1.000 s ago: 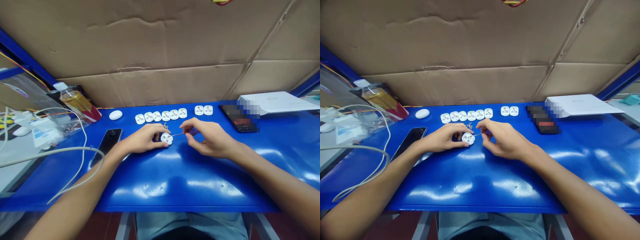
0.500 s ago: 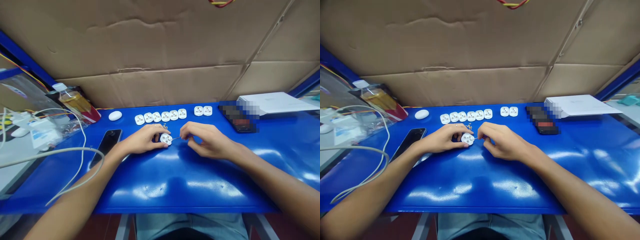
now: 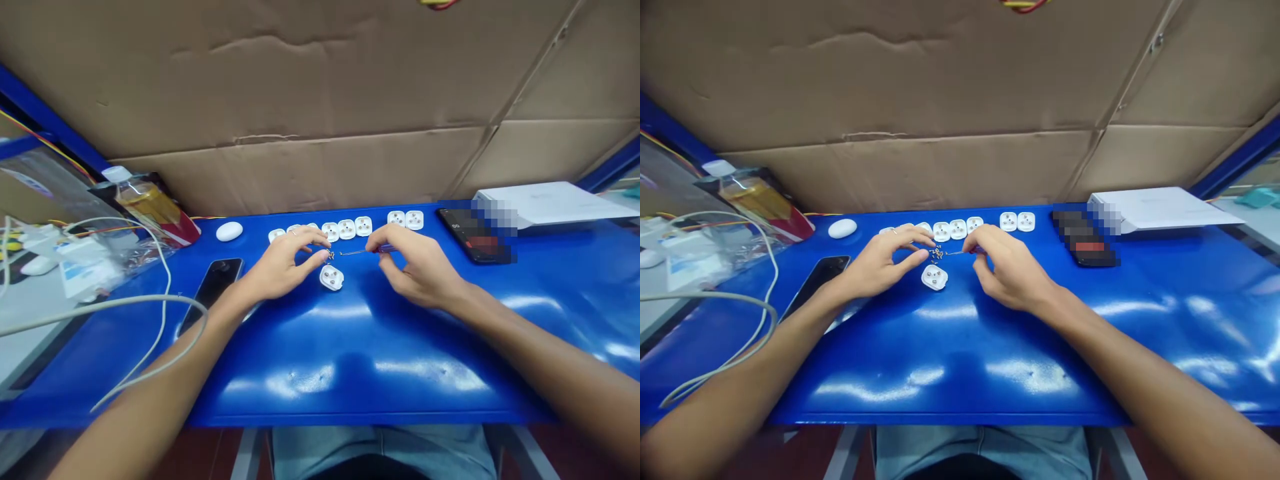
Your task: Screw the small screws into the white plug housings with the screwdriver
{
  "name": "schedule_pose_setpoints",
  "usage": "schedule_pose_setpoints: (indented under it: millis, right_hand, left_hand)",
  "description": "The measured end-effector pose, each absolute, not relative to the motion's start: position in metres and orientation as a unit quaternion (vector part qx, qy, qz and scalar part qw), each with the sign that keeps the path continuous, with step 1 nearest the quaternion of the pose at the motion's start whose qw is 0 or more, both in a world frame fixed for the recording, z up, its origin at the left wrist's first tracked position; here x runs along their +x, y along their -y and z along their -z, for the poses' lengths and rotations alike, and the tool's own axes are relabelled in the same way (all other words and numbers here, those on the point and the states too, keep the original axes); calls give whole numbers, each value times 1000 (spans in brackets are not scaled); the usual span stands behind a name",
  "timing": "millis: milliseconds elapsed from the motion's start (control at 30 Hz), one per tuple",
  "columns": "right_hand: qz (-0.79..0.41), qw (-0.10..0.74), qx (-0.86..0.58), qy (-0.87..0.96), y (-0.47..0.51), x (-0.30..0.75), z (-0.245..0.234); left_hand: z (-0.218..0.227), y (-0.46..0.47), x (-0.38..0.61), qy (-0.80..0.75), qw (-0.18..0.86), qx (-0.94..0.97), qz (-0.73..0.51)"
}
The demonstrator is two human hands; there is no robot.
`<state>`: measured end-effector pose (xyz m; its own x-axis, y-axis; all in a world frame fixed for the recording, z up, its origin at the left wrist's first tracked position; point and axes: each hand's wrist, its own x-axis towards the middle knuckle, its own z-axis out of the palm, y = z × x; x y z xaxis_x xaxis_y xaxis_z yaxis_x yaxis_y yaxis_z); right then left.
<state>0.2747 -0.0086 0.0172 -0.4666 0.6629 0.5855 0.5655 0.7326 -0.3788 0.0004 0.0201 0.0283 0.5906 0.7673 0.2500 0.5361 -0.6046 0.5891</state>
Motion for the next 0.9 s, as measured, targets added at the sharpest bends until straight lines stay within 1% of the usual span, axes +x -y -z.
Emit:
schedule_pose_setpoints:
  millis: [100, 267, 533, 900]
  right_hand:
    - [-81, 377, -376, 842, 7, 273, -13]
    - [-94, 391, -373, 836, 8, 269, -11]
    - [-93, 401, -378, 830, 8, 265, -9]
    - [-76, 403, -396, 822, 6, 267, -9]
  left_hand:
    - [-27, -18, 2, -376, 211, 876, -216]
    - [-21, -15, 3, -348, 223, 893, -175]
    - [-19, -16, 3, -340, 246, 893, -163]
    - [-20, -20, 0, -366, 225, 887, -170]
